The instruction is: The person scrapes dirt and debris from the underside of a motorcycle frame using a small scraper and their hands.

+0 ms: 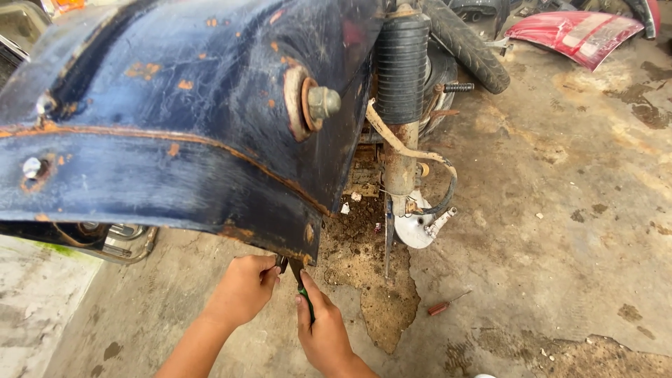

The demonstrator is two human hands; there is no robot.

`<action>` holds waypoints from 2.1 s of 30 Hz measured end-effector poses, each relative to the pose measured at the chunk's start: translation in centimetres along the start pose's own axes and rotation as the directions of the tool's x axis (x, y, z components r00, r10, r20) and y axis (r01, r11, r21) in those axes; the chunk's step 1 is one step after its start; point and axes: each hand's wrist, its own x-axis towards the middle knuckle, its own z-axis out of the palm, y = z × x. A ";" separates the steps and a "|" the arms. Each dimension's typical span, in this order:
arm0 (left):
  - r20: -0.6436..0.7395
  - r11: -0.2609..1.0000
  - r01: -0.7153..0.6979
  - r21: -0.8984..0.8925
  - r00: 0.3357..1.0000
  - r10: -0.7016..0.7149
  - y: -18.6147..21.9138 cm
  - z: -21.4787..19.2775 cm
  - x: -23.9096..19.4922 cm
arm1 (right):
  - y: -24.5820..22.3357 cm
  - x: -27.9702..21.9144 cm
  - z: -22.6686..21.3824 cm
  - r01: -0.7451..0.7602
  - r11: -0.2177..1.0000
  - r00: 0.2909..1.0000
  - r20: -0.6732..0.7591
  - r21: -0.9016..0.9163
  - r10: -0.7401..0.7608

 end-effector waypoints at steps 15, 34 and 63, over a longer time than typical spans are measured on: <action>-0.015 0.999 -0.040 -0.032 0.999 0.040 -0.2 -0.3 0.2 | -8.0 0.6 -2.4 -0.477 0.842 0.879 0.140 0.252 0.455; 0.029 0.998 0.059 0.009 0.998 -0.059 0.0 -0.4 -0.3 | -0.2 0.1 -0.7 0.023 0.997 0.998 0.059 0.074 -0.027; 0.106 0.999 -0.027 0.035 0.994 0.023 -2.6 -2.3 0.7 | -10.3 2.8 -6.7 -0.535 0.779 0.789 0.138 -0.328 0.599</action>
